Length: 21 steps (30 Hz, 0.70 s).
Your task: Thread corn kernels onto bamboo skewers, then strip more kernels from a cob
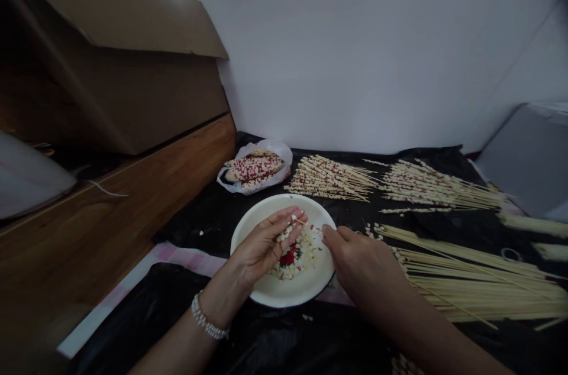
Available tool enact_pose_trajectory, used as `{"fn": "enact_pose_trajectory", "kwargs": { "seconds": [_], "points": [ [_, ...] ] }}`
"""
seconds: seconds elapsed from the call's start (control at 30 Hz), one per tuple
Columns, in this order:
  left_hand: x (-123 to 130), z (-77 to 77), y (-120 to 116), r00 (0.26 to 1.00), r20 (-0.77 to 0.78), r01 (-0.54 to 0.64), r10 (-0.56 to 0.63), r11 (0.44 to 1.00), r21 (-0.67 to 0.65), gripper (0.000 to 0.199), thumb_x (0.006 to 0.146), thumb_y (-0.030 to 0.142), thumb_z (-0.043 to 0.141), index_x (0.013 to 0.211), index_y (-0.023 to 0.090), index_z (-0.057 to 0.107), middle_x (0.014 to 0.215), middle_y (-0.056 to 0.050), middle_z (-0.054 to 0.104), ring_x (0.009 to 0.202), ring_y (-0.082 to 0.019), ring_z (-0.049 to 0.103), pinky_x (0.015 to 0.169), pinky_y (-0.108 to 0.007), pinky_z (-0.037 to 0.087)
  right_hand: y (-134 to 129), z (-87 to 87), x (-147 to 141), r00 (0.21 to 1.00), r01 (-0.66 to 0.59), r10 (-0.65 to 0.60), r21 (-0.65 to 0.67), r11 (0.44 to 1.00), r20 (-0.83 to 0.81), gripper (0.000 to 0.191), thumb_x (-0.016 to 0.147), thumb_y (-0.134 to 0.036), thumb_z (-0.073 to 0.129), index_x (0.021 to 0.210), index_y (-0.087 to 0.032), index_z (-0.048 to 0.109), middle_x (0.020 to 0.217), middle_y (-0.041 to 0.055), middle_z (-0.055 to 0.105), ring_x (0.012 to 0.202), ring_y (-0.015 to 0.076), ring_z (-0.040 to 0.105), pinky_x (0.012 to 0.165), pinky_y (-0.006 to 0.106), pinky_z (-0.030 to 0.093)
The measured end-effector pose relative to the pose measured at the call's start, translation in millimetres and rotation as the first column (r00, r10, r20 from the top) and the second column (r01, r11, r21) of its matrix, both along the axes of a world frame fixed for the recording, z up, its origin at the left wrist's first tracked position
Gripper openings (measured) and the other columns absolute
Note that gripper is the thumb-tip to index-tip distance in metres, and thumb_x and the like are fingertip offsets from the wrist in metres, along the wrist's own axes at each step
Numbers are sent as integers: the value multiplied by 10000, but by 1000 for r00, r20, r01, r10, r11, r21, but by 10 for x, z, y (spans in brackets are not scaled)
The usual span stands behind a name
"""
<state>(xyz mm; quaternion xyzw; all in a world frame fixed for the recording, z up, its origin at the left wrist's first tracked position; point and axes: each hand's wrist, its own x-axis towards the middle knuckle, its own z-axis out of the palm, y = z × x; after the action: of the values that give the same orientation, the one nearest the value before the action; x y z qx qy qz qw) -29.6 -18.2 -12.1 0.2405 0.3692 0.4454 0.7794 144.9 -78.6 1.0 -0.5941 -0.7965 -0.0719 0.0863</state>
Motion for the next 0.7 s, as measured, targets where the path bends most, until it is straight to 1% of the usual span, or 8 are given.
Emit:
{"fn": "enact_pose_trajectory", "kwargs": {
  "seconds": [0.1, 0.23, 0.4, 0.57, 0.63, 0.7],
  "points": [
    [-6, 1, 4, 1000, -6, -1, 1, 1000, 11, 297, 736, 55, 687, 1012, 163, 681, 1153, -65, 668, 1139, -174, 578, 968, -232, 464, 2, -5, 2, 1000, -9, 9, 3, 1000, -17, 259, 781, -24, 463, 938, -171, 606, 762, 42, 631, 579, 164, 608, 462, 282, 198],
    [-12, 6, 11, 999, -33, -12, 12, 1000, -1, 355, 715, 38, 698, 1034, 192, 676, 1097, -47, 690, 1126, -166, 585, 955, -211, 464, 5, 4, 1, 999, -23, 23, 4, 1000, -28, 253, 765, -23, 466, 917, -172, 603, 749, 35, 630, 550, 146, 588, 457, 278, 193],
    [-10, -2, 16, 998, -30, -60, 59, 998, -2, 321, 706, 13, 693, 992, 161, 679, 1041, -53, 700, 1080, -150, 606, 931, -190, 472, 1, 4, 1, 999, -17, 18, 23, 1000, -40, 264, 774, -22, 466, 934, -170, 614, 748, 37, 628, 553, 150, 591, 461, 277, 186],
    [9, 50, 2, 993, -42, -110, 108, 993, -41, 286, 707, -38, 656, 913, 158, 683, 967, -36, 710, 1000, -137, 643, 871, -183, 509, -2, 8, -1, 999, -4, 4, 18, 1000, -35, 254, 776, -22, 479, 922, -174, 622, 736, 34, 623, 553, 157, 595, 461, 279, 179],
    [10, 58, 2, 993, -46, -113, 111, 992, -50, 309, 704, -50, 650, 923, 165, 684, 950, -29, 712, 979, -135, 652, 866, -186, 516, -4, 16, -4, 1000, 1, -1, 14, 1000, -26, 255, 778, -25, 484, 930, -176, 623, 739, 33, 626, 552, 157, 597, 458, 278, 185],
    [6, 43, 9, 993, -41, -112, 111, 993, -31, 318, 706, -46, 652, 944, 163, 683, 946, -31, 712, 974, -134, 654, 875, -187, 513, -9, 24, -7, 1000, -1, 2, 20, 1000, -19, 250, 782, -30, 488, 934, -175, 624, 746, 35, 630, 560, 159, 602, 455, 279, 195]
  ]
}}
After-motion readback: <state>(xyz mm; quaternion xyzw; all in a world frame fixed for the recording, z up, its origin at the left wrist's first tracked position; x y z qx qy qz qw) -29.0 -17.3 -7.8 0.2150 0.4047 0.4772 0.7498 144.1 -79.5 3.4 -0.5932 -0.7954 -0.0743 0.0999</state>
